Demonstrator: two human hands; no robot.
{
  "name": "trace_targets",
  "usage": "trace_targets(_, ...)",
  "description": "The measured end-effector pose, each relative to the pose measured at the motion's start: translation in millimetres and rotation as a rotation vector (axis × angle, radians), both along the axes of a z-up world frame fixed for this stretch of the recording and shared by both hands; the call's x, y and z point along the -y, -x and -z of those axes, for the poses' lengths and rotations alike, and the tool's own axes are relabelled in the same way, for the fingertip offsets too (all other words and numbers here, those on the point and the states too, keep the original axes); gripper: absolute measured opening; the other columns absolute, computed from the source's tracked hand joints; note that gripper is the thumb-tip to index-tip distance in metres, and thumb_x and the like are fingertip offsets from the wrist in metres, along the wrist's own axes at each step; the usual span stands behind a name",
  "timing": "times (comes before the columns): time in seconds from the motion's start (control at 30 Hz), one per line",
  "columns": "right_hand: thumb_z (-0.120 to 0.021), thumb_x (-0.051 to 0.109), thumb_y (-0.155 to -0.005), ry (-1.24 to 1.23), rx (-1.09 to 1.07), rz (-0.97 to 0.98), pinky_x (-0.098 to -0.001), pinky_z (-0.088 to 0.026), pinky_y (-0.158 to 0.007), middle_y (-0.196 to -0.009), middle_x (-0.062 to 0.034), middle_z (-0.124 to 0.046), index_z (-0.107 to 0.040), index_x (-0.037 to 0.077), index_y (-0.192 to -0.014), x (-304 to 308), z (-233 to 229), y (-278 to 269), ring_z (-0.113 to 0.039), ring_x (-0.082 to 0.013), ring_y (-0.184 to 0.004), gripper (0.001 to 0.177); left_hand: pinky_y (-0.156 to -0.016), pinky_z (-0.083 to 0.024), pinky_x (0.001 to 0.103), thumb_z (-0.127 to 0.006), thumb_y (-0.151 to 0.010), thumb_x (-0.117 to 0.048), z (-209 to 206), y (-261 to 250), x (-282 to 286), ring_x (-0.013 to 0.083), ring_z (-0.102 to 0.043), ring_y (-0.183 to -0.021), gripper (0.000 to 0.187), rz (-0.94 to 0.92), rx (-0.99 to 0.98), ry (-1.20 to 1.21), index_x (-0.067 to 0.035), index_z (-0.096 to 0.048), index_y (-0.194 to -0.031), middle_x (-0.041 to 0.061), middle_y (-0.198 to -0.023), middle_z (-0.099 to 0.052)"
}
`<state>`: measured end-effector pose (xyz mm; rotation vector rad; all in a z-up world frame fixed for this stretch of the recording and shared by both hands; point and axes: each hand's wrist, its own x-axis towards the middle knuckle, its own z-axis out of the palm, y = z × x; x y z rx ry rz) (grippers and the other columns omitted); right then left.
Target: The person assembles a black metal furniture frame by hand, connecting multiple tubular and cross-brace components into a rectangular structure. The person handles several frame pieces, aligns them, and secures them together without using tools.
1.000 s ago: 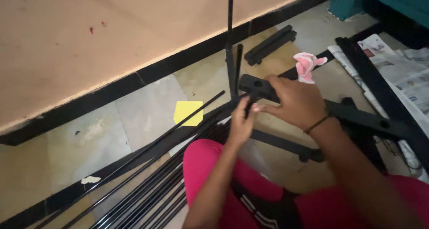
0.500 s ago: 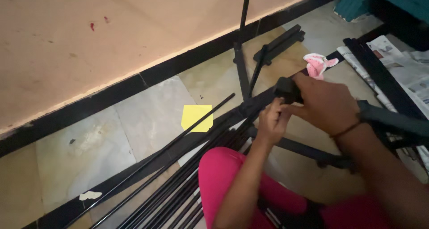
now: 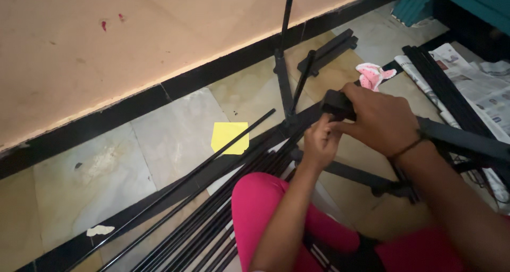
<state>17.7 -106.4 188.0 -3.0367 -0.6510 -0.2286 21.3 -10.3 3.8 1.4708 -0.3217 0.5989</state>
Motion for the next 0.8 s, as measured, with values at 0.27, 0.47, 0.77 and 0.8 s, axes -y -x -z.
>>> trace_targets(0.27,-0.081,0.056,-0.071,0.057,0.049,-0.031,-0.0450,-0.055,-0.065,-0.097,-0.0108,-0.071,-0.055,0.010,-0.106,-4.3,3.7,-1.2,-0.072,-0.0316,-0.087,0.063,-0.074,-0.057,0.038,-0.062,-0.092,-0.004,-2.0,-2.0,-0.3,0.0373,-0.074,-0.088,0.016,-0.043,0.040,-0.056,-0.003,-0.064,-0.107,0.020,-0.091,-0.070)
trace_targets(0.47,-0.074,0.072,-0.071,0.048,0.015,-0.022,-0.0451,-0.055,-0.065,-0.088,-0.0107,-0.071,-0.056,0.009,-0.101,-2.6,6.3,-5.8,-0.071,-0.0326,-0.081,0.072,-0.075,-0.056,0.037,-0.059,-0.093,-0.004,8.5,-7.1,1.7,0.0370,-0.074,-0.086,0.018,0.001,-0.046,-0.081,-0.001,-0.069,-0.108,0.019,-0.091,-0.071)
trace_targets(0.77,-0.048,0.077,-0.085,-0.070,-0.300,-0.056,-0.0471,-0.056,-0.070,-0.085,-0.0146,-0.071,-0.061,0.011,-0.110,17.3,-15.2,-18.9,-0.073,-0.0356,-0.081,0.071,-0.066,-0.052,0.039,-0.058,-0.105,-0.020,3.5,-0.5,-5.2,0.0360,-0.068,-0.069,0.026,0.068,-0.244,-0.094,0.001,-0.060,-0.118,0.020,-0.077,-0.065)
trace_targets(0.8,-0.047,0.077,-0.085,-0.060,-0.292,0.011,-0.0474,-0.056,-0.072,-0.087,-0.0149,-0.072,-0.062,0.012,-0.110,25.4,-17.7,-18.6,-0.074,-0.0357,-0.083,0.071,-0.067,-0.053,0.039,-0.058,-0.106,-0.021,1.1,0.7,-7.3,0.0356,-0.067,-0.072,0.027,0.041,-0.177,-0.138,0.002,-0.058,-0.121,0.019,-0.079,-0.064)
